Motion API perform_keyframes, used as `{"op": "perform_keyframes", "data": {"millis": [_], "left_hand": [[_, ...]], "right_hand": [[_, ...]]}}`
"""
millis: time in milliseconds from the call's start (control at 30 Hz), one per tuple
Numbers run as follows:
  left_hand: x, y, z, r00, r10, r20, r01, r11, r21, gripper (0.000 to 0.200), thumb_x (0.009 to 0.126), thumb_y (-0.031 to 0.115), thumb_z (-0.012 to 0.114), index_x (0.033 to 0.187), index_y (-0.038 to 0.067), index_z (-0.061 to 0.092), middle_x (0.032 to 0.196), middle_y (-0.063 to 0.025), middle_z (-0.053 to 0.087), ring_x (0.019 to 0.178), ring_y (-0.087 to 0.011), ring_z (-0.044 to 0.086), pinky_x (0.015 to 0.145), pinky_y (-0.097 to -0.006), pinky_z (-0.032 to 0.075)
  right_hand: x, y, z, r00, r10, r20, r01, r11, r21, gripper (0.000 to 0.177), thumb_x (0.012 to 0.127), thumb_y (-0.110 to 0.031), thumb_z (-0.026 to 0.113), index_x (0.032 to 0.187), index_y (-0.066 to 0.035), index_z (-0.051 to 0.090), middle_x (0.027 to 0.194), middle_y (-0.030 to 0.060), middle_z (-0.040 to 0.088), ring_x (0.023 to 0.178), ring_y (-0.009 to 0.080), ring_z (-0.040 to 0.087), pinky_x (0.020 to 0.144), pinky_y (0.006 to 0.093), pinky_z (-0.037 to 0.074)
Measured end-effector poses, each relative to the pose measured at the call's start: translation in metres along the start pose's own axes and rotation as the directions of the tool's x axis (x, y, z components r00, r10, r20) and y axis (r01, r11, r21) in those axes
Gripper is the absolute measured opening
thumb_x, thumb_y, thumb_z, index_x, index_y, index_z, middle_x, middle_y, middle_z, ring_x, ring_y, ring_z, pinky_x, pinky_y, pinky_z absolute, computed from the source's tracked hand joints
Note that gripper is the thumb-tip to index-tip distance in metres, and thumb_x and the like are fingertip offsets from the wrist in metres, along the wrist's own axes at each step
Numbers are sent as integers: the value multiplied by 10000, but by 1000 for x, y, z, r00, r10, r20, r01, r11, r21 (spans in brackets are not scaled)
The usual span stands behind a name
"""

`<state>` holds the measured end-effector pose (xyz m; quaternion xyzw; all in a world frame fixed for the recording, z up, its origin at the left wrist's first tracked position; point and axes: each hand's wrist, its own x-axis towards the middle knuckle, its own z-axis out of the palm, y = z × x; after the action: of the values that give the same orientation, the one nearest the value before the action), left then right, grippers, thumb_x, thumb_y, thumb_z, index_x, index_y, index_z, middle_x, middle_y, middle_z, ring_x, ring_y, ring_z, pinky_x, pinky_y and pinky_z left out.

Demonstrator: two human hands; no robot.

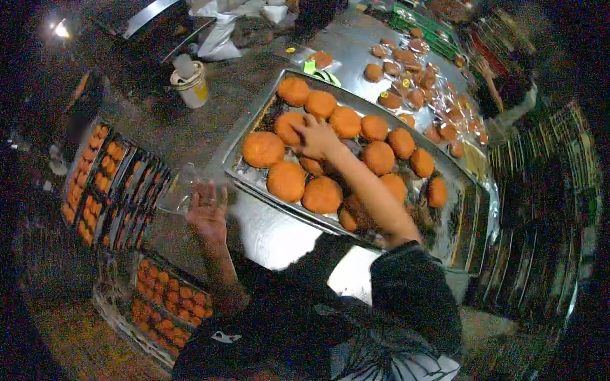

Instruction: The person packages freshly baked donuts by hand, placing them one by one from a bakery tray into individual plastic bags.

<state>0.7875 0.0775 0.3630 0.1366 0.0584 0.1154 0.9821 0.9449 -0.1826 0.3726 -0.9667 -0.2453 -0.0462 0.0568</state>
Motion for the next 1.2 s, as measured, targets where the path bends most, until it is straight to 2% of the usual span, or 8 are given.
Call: {"op": "perform_keyframes", "data": {"millis": [233,333,433,633,800,833,900,1200], "left_hand": [[24,-3,42,998,40,-47,-38,998,52,605,798,240,403,1287,-31,172,1282,-165,272,1213,-303,259,987,-524,215],[18,-17,51,985,148,-88,-144,988,47,619,802,242,365,1300,-8,96,1280,-162,253,1191,-305,285,986,-514,228],[-18,-58,77,996,-34,88,17,982,189,596,795,308,384,1278,30,174,1266,-152,283,1130,-306,359,950,-481,296],[-81,-109,62,913,-373,166,294,884,364,623,765,494,426,1247,117,309,1150,-132,435,1066,-265,426,897,-423,356],[-93,-128,39,320,-940,119,858,341,383,389,847,343,386,1056,25,464,854,-87,565,813,-167,534,784,-288,411],[-114,-141,19,580,-811,75,196,228,954,379,861,331,378,1043,15,482,858,-103,577,892,-183,533,842,-292,383],[-146,-133,65,213,-963,165,522,255,814,393,876,340,345,944,3,535,889,-126,584,980,-195,511,896,-298,332],[-215,-201,64,-22,-895,445,857,212,469,573,768,458,472,1153,40,395,1079,-107,480,1035,-228,430,912,-376,301]], "right_hand": [[-38,11,-17,861,479,170,-496,719,487,525,655,-300,647,1132,-138,500,1142,196,434,1016,369,455,868,373,389],[-91,-77,-54,759,230,-610,131,863,488,677,572,-149,720,1187,-62,451,1106,172,460,1034,299,439,859,363,375],[-119,-130,-96,792,-114,-599,303,926,225,758,539,-110,715,1206,13,377,1063,183,502,929,315,504,802,367,423],[-173,-141,-78,701,464,-541,-38,782,622,834,572,-118,743,1259,24,292,1063,206,518,929,332,530,749,378,447],[-218,-113,-83,596,515,-616,-153,826,542,467,663,-78,679,1089,2,505,834,148,597,738,260,597,645,313,487],[-229,-81,-89,649,530,-546,-277,833,479,170,685,-107,653,816,-6,610,668,118,584,625,230,590,564,307,473],[-227,-35,-144,607,512,-608,-355,859,369,212,734,-242,580,679,-38,593,565,137,542,493,268,545,448,334,417],[-331,-70,-45,586,543,-601,-203,817,540,415,706,-271,590,1059,-60,533,1132,153,492,1083,324,434,905,420,342]]}}
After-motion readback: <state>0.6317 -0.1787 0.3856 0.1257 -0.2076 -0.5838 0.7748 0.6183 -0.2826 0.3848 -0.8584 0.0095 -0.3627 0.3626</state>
